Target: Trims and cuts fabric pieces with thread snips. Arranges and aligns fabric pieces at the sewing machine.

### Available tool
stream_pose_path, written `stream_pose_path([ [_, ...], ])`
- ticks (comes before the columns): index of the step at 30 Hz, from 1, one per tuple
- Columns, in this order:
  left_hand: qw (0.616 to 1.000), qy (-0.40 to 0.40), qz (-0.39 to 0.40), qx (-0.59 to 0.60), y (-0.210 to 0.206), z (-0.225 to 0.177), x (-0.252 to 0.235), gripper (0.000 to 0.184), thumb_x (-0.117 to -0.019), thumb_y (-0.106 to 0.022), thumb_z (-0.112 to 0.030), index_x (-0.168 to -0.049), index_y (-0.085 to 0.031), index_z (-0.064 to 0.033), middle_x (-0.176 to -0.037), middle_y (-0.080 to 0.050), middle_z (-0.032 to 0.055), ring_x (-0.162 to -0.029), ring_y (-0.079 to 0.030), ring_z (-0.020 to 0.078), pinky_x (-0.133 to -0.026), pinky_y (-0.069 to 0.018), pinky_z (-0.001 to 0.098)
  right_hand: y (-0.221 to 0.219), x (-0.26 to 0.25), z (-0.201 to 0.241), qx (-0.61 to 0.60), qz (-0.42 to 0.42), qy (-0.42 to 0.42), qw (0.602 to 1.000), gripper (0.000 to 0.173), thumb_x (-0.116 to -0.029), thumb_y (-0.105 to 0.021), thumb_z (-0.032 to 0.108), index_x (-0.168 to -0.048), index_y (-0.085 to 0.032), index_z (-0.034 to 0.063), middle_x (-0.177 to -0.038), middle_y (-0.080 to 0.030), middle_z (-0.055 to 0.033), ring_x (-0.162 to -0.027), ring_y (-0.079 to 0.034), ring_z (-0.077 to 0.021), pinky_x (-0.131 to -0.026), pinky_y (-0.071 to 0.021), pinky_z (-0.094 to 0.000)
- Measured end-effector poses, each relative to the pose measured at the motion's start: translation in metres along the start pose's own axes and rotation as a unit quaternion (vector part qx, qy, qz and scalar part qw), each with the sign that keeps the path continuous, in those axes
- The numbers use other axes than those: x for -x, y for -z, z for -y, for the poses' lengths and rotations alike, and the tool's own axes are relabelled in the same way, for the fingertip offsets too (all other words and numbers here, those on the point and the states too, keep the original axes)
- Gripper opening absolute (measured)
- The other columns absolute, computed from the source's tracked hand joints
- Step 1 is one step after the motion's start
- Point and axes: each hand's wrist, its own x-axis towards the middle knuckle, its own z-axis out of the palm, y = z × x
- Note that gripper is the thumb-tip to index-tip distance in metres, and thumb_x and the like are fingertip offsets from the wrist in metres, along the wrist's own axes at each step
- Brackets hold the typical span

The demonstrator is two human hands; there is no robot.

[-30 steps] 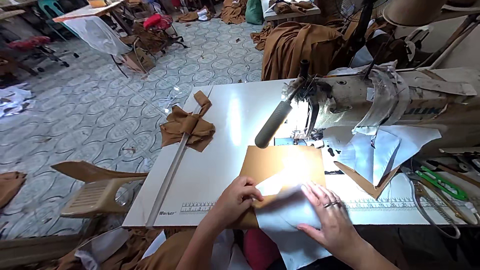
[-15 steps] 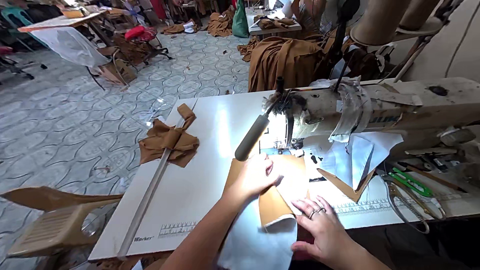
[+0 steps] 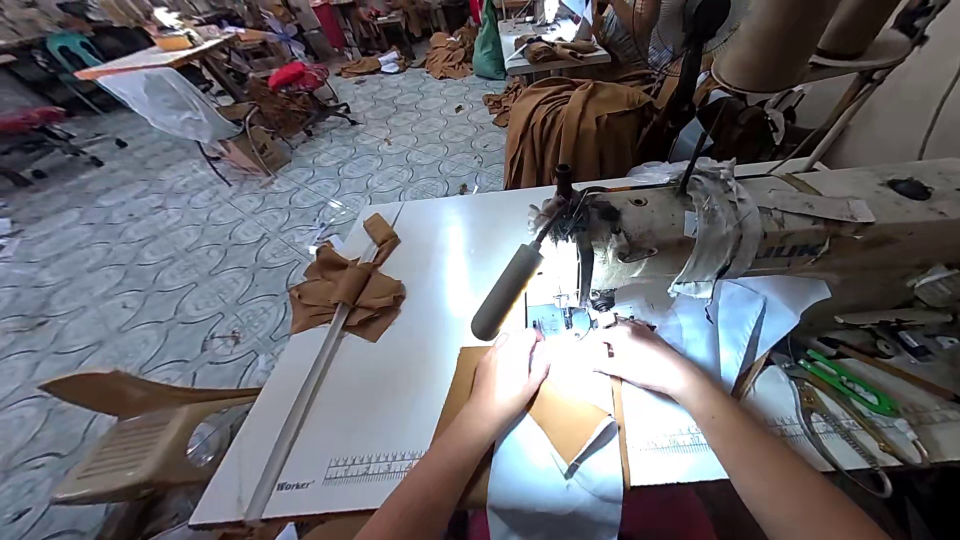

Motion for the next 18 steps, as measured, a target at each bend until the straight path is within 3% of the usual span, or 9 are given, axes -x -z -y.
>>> stream_pose_path([
  [2,0.998,0.024,0.054,-0.037,0.005,-0.008,-0.005,0.052,-0.0974,-0.062,-0.041,-0.134,-0.062,-0.0044,-0.125,-0.066,0.0206,-0.119,-0.063,0.0399,-0.096,-0.0492,0.0584,-0.001,-0.004,0.004,-0.025,-0.062,-0.015,0.998,0.033,-0.0979,-0.065,0.021,-0.119,-0.068,-0.005,-0.13,-0.062,-0.0254,-0.126,-0.057,-0.0394,-0.108,-0.0402,-0.0559],
  [3,0.996,0.028,0.071,-0.045,0.006,-0.012,-0.009,0.051,-0.0982,-0.062,-0.042,-0.132,-0.062,-0.004,-0.124,-0.066,0.021,-0.119,-0.062,0.0399,-0.096,-0.0488,0.058,-0.002,-0.009,0.007,-0.024,-0.095,-0.038,0.994,0.035,-0.0985,-0.063,0.016,-0.125,-0.066,-0.0054,-0.136,-0.059,-0.0273,-0.131,-0.054,-0.042,-0.11,-0.0394,-0.0568],
  [6,0.997,-0.068,0.029,-0.035,-0.007,-0.001,-0.016,0.041,-0.1014,-0.056,-0.033,-0.109,-0.069,0.0048,-0.107,-0.067,0.0232,-0.111,-0.064,0.0406,-0.096,-0.0484,0.0555,-0.001,-0.022,0.018,0.014,-0.099,-0.094,0.991,0.04,-0.1031,-0.057,0.018,-0.136,-0.06,-0.0035,-0.144,-0.053,-0.028,-0.139,-0.047,-0.0426,-0.114,-0.0342,-0.0549],
  [8,0.982,-0.185,-0.041,-0.024,-0.021,0.014,-0.014,0.036,-0.1,-0.055,-0.027,-0.09,-0.07,0.004,-0.095,-0.068,0.0206,-0.1,-0.067,0.0386,-0.092,-0.051,0.054,-0.005,-0.025,0.02,0.023,-0.089,-0.088,0.992,0.036,-0.1044,-0.055,0.021,-0.13,-0.066,-0.0002,-0.142,-0.057,-0.0248,-0.136,-0.05,-0.0392,-0.114,-0.0338,-0.0515],
  [10,0.955,-0.28,-0.095,-0.027,-0.028,0.022,-0.01,0.029,-0.0978,-0.057,-0.023,-0.083,-0.07,-0.0019,-0.085,-0.068,0.0143,-0.088,-0.069,0.0316,-0.082,-0.056,0.0457,-0.008,-0.023,0.021,0.01,-0.089,-0.084,0.992,0.034,-0.1038,-0.057,0.024,-0.124,-0.07,0.0007,-0.137,-0.061,-0.0224,-0.132,-0.054,-0.036,-0.115,-0.0342,-0.048],
  [13,0.939,-0.32,-0.123,-0.03,-0.028,0.024,-0.004,0.024,-0.0952,-0.058,-0.021,-0.083,-0.071,-0.0047,-0.08,-0.068,0.0111,-0.082,-0.07,0.0282,-0.076,-0.057,0.0399,-0.008,-0.017,0.022,0.013,-0.023,-0.053,0.998,0.03,-0.1047,-0.054,0.02,-0.123,-0.071,0.0028,-0.134,-0.064,-0.0195,-0.132,-0.054,-0.0321,-0.117,-0.0307,-0.0452],
  [15,0.946,-0.304,-0.107,-0.027,-0.025,0.022,-0.008,0.024,-0.0954,-0.057,-0.021,-0.09,-0.071,-0.0021,-0.084,-0.069,0.0133,-0.084,-0.07,0.0304,-0.076,-0.0567,0.0427,-0.008,-0.012,0.016,0.017,0.012,0.028,0.999,0.03,-0.1051,-0.051,0.015,-0.123,-0.07,0.0007,-0.131,-0.065,-0.0209,-0.133,-0.054,-0.0341,-0.118,-0.0285,-0.0498],
  [18,0.969,-0.246,0.004,0.004,-0.011,0.009,-0.017,0.041,-0.0994,-0.054,-0.02,-0.134,-0.065,-0.0014,-0.105,-0.073,0.0196,-0.1,-0.07,0.0375,-0.091,-0.0536,0.0517,-0.01,-0.009,0.011,-0.008,0.012,0.07,0.997,0.027,-0.103,-0.052,0.014,-0.114,-0.072,-0.0003,-0.126,-0.066,-0.0202,-0.13,-0.055,-0.0346,-0.118,-0.0278,-0.0528],
])
